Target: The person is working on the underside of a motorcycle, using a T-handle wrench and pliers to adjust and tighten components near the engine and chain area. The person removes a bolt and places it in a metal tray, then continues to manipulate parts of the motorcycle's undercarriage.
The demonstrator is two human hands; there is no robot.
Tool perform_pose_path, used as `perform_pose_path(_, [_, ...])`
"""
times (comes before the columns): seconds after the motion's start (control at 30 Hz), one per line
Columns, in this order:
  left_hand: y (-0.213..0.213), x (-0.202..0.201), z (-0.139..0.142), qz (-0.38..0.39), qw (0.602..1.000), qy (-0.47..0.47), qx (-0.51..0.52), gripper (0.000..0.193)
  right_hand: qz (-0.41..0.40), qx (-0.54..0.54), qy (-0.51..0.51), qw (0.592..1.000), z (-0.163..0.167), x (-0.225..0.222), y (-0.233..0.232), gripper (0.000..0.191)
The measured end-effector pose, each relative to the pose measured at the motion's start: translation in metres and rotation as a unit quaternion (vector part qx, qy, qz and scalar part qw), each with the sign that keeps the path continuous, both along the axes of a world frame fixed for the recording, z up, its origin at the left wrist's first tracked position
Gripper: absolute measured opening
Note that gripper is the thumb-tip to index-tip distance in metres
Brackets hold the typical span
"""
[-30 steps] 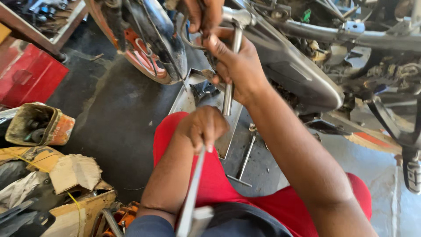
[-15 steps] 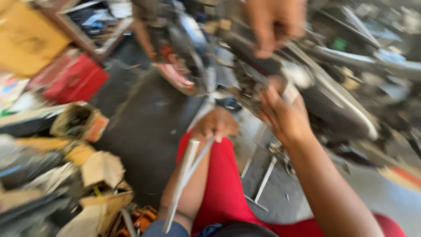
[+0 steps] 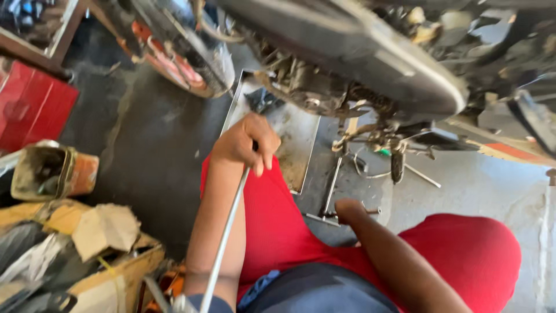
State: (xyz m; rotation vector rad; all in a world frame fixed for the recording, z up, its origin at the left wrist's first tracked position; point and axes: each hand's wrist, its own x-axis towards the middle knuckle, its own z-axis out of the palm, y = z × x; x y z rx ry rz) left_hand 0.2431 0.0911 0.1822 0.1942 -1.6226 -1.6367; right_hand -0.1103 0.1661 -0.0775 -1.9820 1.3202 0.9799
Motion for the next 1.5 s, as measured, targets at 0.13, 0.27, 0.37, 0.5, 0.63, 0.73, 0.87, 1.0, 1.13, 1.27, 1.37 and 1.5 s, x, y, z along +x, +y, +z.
perform_pose_path(0.13, [-0.007, -0.018, 0.007, 0.003, 0.996, -0.074, -0.056, 0.035, -0.055, 0.003, -0.001, 0.998, 0.008, -0.005, -0.01, 0.037])
perform_pose_path(0.27, [-0.011, -0.04, 0.01, 0.05, 0.986, -0.155, -0.035, 0.032, -0.169, 0.035, -0.204, 0.963, 0.046, 0.02, -0.019, 0.043])
perform_pose_path(0.37, [-0.01, -0.051, 0.015, 0.087, 0.969, -0.231, -0.02, 0.033, -0.327, 0.238, -0.457, 0.792, 0.108, 0.036, -0.018, 0.061])
perform_pose_path(0.5, [-0.025, -0.07, 0.022, 0.091, 0.919, -0.365, -0.116, 0.031, -0.28, 0.514, -0.621, 0.521, 0.208, 0.017, 0.001, 0.075])
perform_pose_path(0.63, [-0.05, -0.081, 0.014, 0.144, 0.884, -0.429, -0.119, 0.028, -0.24, 0.479, -0.643, 0.548, 0.246, 0.012, 0.02, 0.053])
perform_pose_path(0.73, [-0.073, -0.072, -0.005, 0.182, 0.849, -0.479, -0.129, 0.032, -0.284, 0.378, -0.655, 0.589, 0.224, 0.02, 0.024, 0.039])
perform_pose_path(0.87, [-0.079, -0.037, -0.039, 0.169, 0.777, -0.606, 0.004, 0.041, -0.331, 0.32, -0.622, 0.634, 0.168, 0.036, 0.027, 0.034])
perform_pose_path(1.0, [-0.076, 0.01, -0.067, 0.176, 0.737, -0.643, 0.114, 0.039, -0.359, 0.28, -0.579, 0.676, 0.127, 0.051, 0.028, 0.033])
perform_pose_path(1.13, [-0.071, 0.038, -0.089, 0.257, 0.766, -0.584, 0.084, 0.034, -0.372, 0.241, -0.565, 0.695, 0.104, 0.079, 0.008, 0.029])
perform_pose_path(1.27, [-0.078, 0.053, -0.107, 0.216, 0.738, -0.636, 0.062, 0.04, -0.376, 0.218, -0.596, 0.675, 0.088, 0.115, -0.01, 0.031])
perform_pose_path(1.37, [-0.086, 0.062, -0.12, 0.203, 0.754, -0.621, 0.072, 0.041, -0.383, 0.199, -0.611, 0.664, 0.074, 0.143, -0.006, 0.029])
perform_pose_path(1.5, [-0.103, 0.059, -0.135, 0.156, 0.753, -0.637, 0.053, 0.039, -0.393, 0.167, -0.638, 0.641, 0.061, 0.169, 0.003, 0.023])
